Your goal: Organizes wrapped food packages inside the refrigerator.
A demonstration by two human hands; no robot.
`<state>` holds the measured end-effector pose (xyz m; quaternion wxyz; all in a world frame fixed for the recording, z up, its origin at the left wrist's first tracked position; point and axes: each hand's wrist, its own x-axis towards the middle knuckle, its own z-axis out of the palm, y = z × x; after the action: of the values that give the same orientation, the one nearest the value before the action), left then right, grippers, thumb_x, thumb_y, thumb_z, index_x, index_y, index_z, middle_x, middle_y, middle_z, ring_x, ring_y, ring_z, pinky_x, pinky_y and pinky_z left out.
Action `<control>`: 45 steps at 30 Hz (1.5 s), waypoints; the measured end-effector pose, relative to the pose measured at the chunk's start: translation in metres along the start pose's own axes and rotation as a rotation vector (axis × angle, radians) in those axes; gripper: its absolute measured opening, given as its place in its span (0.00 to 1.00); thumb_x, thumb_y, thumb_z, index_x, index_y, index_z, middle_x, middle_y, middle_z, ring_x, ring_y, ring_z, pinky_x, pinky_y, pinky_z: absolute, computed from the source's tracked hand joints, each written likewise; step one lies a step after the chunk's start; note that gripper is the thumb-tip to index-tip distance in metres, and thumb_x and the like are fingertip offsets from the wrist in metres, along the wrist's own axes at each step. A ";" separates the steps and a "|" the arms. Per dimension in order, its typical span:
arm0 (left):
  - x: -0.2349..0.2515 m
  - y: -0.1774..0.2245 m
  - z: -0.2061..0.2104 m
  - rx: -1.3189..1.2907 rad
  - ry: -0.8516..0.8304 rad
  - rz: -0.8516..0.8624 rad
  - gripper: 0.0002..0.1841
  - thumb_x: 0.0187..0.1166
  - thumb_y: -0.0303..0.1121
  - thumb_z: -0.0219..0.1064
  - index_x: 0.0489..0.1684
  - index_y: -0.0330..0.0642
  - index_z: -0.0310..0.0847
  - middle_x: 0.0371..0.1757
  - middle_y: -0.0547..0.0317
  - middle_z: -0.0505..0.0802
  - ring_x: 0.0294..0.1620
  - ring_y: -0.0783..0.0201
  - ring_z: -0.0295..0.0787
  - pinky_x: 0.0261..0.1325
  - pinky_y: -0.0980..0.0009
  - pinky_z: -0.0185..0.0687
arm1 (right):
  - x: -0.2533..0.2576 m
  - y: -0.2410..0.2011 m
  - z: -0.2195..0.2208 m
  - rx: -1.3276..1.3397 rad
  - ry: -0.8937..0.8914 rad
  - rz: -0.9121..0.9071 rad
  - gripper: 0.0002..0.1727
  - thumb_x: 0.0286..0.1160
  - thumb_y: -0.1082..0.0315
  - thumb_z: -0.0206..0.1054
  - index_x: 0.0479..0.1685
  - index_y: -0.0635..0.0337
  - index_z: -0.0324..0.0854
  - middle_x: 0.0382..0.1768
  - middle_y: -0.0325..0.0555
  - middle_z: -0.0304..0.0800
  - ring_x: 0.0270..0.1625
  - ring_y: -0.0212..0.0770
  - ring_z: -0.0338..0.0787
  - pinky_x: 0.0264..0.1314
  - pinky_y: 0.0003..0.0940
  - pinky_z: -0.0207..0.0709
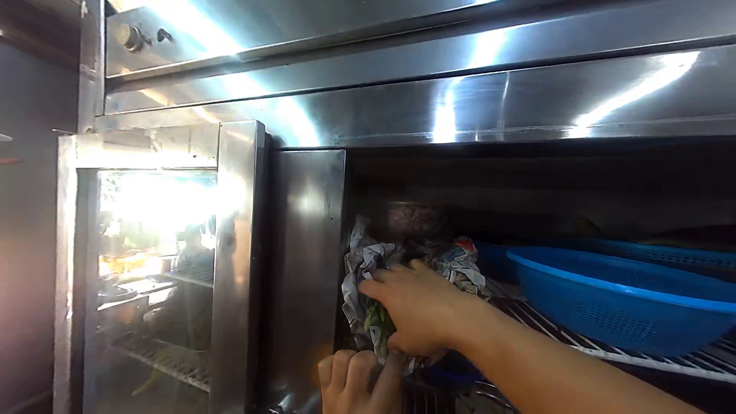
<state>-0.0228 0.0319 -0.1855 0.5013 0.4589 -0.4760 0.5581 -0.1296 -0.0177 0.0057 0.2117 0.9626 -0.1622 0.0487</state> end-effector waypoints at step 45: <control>0.030 -0.008 0.031 0.172 -0.058 0.217 0.08 0.76 0.41 0.62 0.44 0.63 0.88 0.52 0.70 0.91 0.59 0.61 0.81 0.71 0.52 0.61 | 0.013 0.042 -0.004 -0.026 -0.248 0.078 0.22 0.60 0.67 0.77 0.58 0.45 0.89 0.60 0.47 0.88 0.71 0.58 0.79 0.67 0.72 0.69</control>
<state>-0.0161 0.0054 -0.1513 0.3828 0.4620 -0.4877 0.6341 -0.1311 -0.0562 0.0279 0.2004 0.9513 -0.2251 -0.0645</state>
